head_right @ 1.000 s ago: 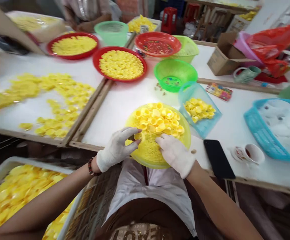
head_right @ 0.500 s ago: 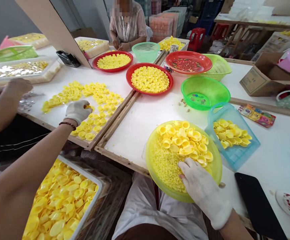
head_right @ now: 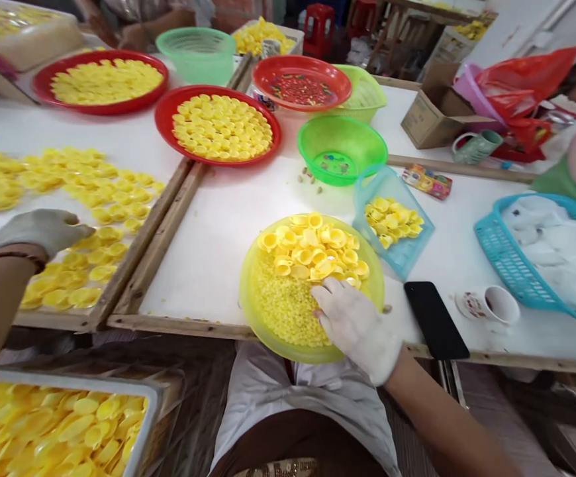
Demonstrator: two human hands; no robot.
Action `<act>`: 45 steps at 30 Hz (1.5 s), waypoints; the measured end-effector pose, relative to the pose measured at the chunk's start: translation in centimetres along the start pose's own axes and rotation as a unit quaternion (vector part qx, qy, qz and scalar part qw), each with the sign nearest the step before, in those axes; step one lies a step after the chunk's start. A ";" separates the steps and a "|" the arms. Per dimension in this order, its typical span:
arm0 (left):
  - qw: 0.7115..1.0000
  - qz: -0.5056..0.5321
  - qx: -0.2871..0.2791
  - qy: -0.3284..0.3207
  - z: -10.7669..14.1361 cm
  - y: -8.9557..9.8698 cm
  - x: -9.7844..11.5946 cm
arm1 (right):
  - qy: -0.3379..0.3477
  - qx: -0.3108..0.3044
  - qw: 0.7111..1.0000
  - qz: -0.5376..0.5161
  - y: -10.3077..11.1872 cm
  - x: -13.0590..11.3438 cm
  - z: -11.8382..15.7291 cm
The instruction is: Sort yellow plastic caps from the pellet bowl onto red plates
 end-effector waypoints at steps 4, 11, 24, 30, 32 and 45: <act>0.995 -0.007 0.094 -0.027 3.8 0.2 5.6 | -0.017 -0.056 0.998 0.014 1.5 -1.2 -1.0; 0.824 0.127 0.044 -0.551 19.4 -3.9 24.1 | -0.006 -0.097 0.995 0.022 0.3 -2.6 -2.7; 0.835 0.169 -0.061 -0.520 25.8 -5.6 27.7 | 0.037 0.065 0.965 -0.252 0.7 1.6 -0.8; 0.852 0.223 -0.109 -0.462 28.4 -7.8 28.3 | 0.084 0.101 0.959 -0.252 3.0 0.2 -0.8; 0.845 0.274 -0.117 -0.444 28.3 -8.1 28.2 | 0.085 0.104 0.963 -0.233 3.2 0.1 -0.8; 0.777 0.467 -0.158 -0.391 28.0 -8.1 25.9 | 0.029 -0.024 0.998 -0.047 0.5 0.4 0.1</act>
Point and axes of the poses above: each hand's wrist, its own z-axis away from the middle knuckle, its own y-axis out of the back of the hand, x = y × z, the point moved 2 cm from there along -z, towards the middle knuckle, and after that the axes turned 7 degrees about z, right-handed, at the moved point
